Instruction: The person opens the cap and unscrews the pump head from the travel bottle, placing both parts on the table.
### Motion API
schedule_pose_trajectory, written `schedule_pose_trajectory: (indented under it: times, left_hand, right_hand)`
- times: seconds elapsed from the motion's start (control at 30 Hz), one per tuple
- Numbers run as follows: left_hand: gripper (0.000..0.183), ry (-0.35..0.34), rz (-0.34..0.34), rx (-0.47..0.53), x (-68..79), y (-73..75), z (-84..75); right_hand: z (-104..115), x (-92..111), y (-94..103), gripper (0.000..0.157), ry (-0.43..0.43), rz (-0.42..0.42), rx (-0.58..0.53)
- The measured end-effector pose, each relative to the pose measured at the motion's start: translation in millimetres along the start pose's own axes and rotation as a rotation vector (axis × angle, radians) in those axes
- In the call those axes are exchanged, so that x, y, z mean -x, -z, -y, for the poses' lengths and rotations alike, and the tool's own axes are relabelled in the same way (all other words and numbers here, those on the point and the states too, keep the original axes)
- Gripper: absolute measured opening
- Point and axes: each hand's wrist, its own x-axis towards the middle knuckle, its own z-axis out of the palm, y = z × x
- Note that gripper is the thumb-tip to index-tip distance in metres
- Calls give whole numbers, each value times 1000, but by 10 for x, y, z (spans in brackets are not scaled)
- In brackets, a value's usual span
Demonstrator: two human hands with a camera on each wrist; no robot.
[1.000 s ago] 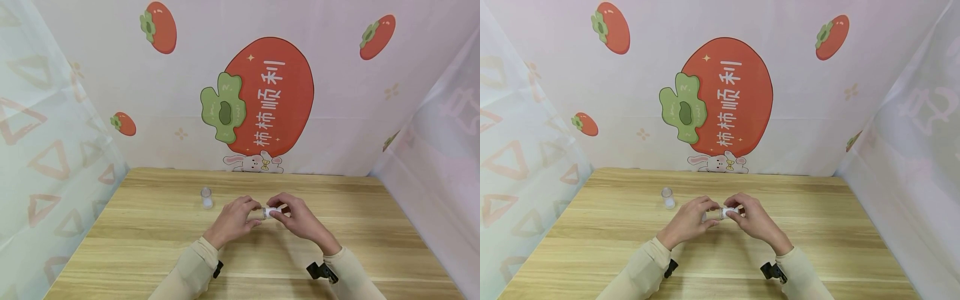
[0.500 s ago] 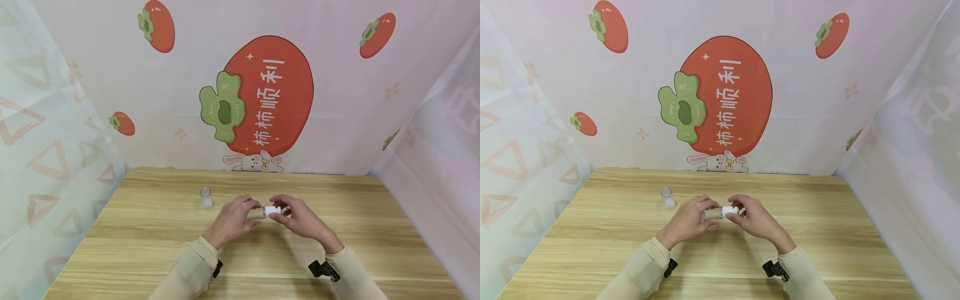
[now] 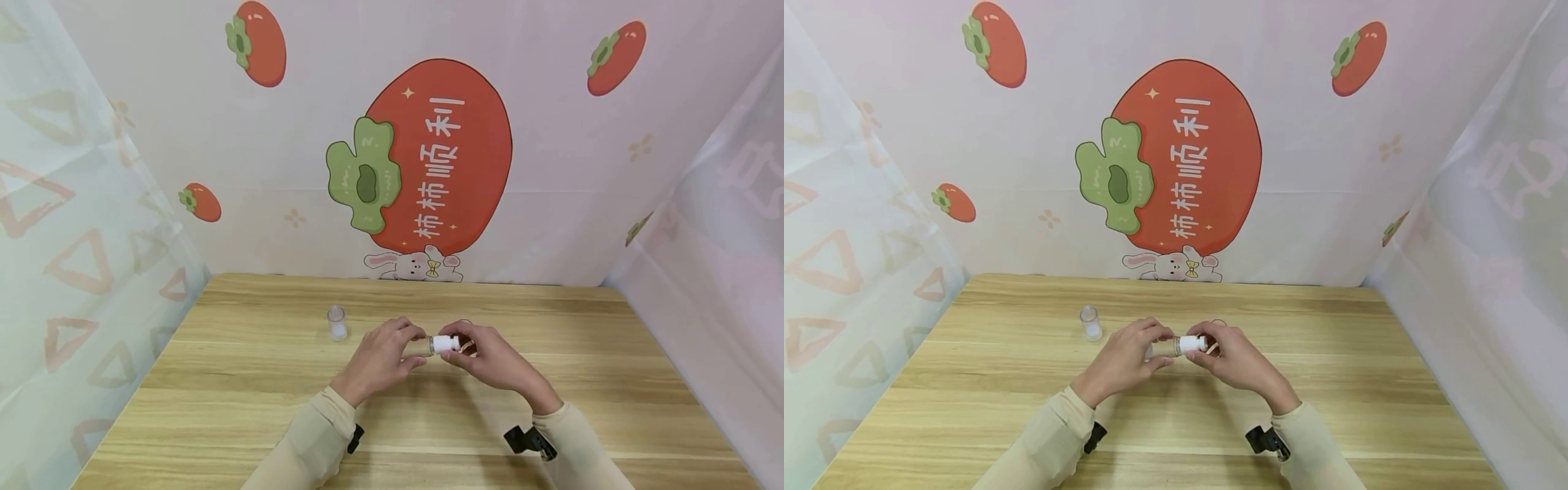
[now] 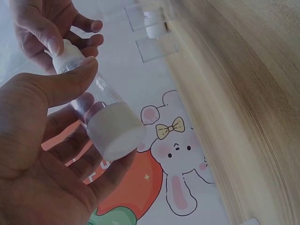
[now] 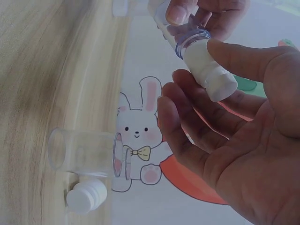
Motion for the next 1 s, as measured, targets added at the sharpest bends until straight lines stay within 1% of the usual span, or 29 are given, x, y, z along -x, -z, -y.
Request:
schedule_pose_trajectory:
  times: [0.37,0.63,0.8,1.0]
  left_hand:
    - [35,-14,0,31,7,-8,7]
    - [34,-13,-5,28,22,-10,32]
    - [35,-2,-1,25,32,-11,56]
    - [35,33,13,31,46,-10,74]
  right_hand:
    - [3,-1,-3,30,52,-54,20]
    - [-3,26,24,32,75,-88,23]
    - [-39,45,39,32,71,-104,19]
    - [-85,69,49,30,56,-124,40]
